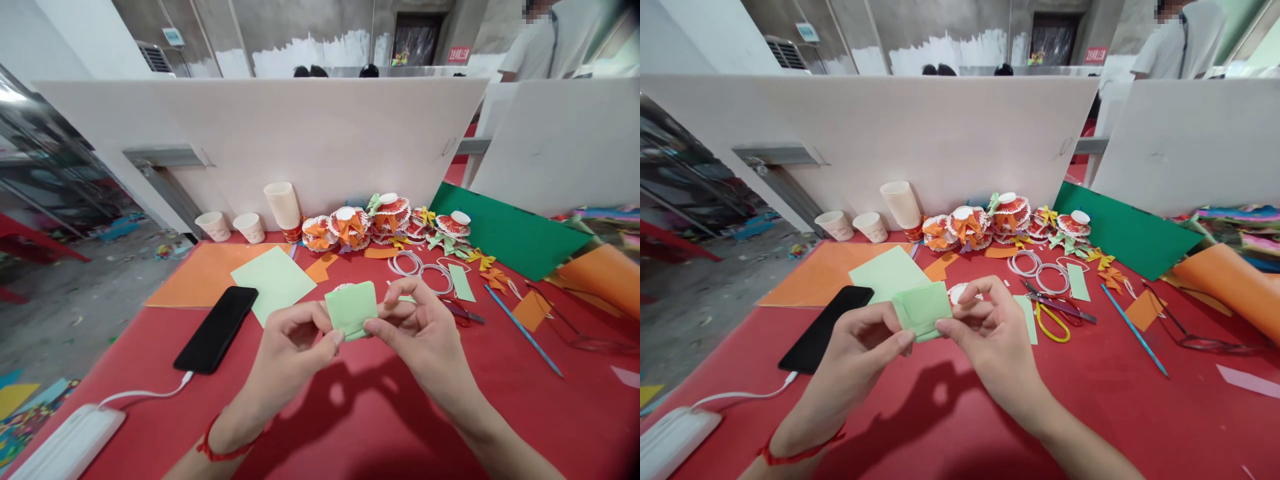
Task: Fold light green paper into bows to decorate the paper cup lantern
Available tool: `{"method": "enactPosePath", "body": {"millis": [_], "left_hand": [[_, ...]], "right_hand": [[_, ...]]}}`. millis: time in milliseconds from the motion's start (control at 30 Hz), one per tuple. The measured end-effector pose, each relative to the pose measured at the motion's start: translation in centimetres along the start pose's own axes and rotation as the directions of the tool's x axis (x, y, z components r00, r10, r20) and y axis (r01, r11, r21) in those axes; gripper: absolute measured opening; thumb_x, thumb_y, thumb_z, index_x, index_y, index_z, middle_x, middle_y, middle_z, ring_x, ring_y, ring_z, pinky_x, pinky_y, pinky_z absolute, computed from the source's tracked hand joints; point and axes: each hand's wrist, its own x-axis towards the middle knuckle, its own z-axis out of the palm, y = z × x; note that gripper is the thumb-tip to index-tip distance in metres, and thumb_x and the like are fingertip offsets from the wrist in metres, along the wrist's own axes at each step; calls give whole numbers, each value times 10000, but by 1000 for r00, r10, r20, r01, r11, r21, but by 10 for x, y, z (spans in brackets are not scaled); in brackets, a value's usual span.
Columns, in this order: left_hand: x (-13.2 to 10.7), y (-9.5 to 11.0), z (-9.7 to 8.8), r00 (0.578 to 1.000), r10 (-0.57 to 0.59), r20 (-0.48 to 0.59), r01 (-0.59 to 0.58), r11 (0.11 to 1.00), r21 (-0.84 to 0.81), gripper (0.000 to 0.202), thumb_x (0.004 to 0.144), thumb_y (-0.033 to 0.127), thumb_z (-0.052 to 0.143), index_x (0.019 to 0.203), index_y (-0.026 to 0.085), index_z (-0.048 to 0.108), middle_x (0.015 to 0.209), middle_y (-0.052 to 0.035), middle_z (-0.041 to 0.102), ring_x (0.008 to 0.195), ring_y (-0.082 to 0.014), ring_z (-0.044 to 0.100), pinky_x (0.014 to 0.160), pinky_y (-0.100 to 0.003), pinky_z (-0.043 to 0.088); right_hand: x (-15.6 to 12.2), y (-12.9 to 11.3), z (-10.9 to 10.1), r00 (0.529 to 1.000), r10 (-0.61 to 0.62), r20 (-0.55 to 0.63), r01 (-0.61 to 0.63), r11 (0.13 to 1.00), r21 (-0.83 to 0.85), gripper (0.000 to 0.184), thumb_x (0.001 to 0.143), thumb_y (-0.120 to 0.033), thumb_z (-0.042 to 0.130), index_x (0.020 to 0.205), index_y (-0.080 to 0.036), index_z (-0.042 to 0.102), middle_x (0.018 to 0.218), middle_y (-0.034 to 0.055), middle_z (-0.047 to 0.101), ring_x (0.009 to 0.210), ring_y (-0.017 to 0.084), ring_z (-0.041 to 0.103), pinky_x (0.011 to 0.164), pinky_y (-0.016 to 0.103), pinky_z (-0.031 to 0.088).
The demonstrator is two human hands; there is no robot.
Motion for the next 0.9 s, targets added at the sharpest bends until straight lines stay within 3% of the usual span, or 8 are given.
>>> {"method": "enactPosePath", "body": {"millis": [167,300,500,733,900], "left_hand": [[1,-2,3,999,-23,39,23,1000,-12,236,645,137,649,471,172,493,439,31,521,414,-78,423,405,-187,341],[1,-2,5,997,31,65,-35,998,55,215,664,114,626,495,166,506,451,38,492,434,-74,397,418,-184,335],[1,-5,5,997,21,76,-32,989,147,169,669,111,593,525,154,515,495,36,496,482,-73,426,458,-170,369],[3,3,0,996,87,10,-88,981,171,192,658,109,584,490,159,504,452,53,466,431,-53,374,405,-154,309],[5,4,-2,999,34,-5,-33,990,137,209,671,140,600,486,161,505,439,51,467,419,-56,372,388,-161,292]], "right_hand": [[-2,-4,0,1000,-25,-7,25,998,-52,318,676,-133,699,794,-242,424,654,-78,640,597,92,638,605,214,535],[-2,-4,-1,996,-41,74,52,985,-165,381,680,-103,677,902,-252,406,709,-62,686,642,106,653,641,225,539],[-6,-2,-5,985,-54,164,107,938,-331,364,775,-109,607,1013,-261,378,811,-45,669,732,106,639,675,226,517],[-1,-7,-9,984,-105,141,148,930,-336,316,784,-117,569,987,-248,365,734,-58,607,674,96,609,665,231,520],[2,-4,-14,981,-160,111,188,928,-322,277,792,-123,546,966,-256,376,758,-59,592,706,84,617,689,221,531]]}}
